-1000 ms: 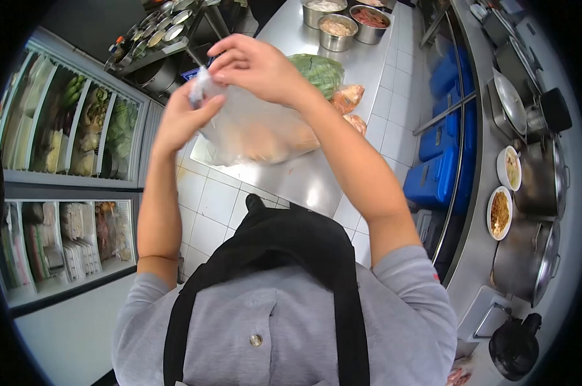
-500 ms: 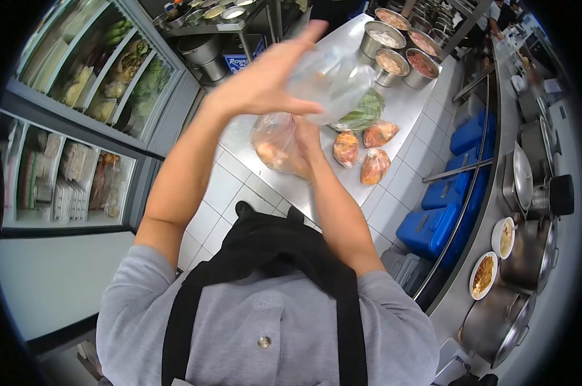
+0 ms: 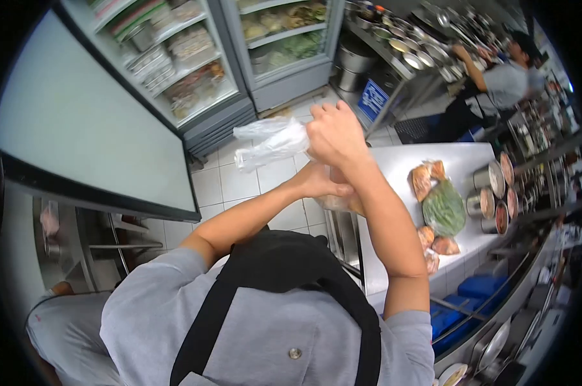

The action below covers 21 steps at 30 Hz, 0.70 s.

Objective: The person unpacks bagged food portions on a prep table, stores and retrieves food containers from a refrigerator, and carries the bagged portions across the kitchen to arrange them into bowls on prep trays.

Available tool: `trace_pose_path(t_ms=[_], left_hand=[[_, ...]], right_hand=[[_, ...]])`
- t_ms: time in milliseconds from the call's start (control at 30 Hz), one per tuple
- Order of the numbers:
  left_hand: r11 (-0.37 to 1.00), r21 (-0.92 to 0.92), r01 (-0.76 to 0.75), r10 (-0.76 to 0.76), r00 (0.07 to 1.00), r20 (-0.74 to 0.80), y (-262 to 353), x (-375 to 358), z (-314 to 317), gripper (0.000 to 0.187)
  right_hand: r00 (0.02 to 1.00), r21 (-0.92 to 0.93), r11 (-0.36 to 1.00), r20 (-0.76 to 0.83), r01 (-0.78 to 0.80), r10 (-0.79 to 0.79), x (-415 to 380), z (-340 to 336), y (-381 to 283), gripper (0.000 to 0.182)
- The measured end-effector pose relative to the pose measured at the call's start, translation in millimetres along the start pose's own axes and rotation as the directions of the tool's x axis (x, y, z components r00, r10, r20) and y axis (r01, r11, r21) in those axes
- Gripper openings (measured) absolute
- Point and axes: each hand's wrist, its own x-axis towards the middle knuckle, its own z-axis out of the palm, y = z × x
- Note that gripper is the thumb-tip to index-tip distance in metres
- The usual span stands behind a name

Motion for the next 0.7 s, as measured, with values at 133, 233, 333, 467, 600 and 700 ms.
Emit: trace_pose_path(t_ms=[133,233,333,467,600,700], left_hand=[[0.950,0.006,-0.313,0.301,0.906,-0.298,-11.4,-25.9,-32.8,0.067],[0.976,0.086,-0.201,0.217,0.836,-0.505,-21.4,-42.7,-55.2,0.052],[0.962,0.177,-0.210,0.272,0.814,-0.514,-8.3,-65.9,-94.8,0.043],[0.953,-0.108,-0.284,0.198,0.851,-0.486,-4.5,-81.7,-142.6,0.032],[0.941,-0.193,-0.278,0.265,0.960,-0.091,8.3,-94.0,-169.0,0.025],[0.976,-0.209,0.059,-0.095,0.981,-0.167,-6.7,-101.5,-171.2,0.026]], right_hand=[[0.963,0.004,0.965,-0.066,0.262,-0.261,57.1,-15.4,-46.2,0.011],[0.938,0.010,0.945,-0.127,0.326,-0.322,89.6,-36.4,-78.3,0.010],[0.924,0.080,0.943,-0.243,0.323,-0.296,117.2,-59.1,-83.6,0.014],[0.861,0.495,0.868,-0.424,-0.041,0.283,156.3,-72.2,-86.3,0.020],[0.768,0.353,0.890,-0.470,-0.287,0.434,195.3,-94.8,-51.6,0.037],[0.896,0.362,0.852,-0.090,-0.378,0.435,185.8,-118.6,-1.7,0.053]])
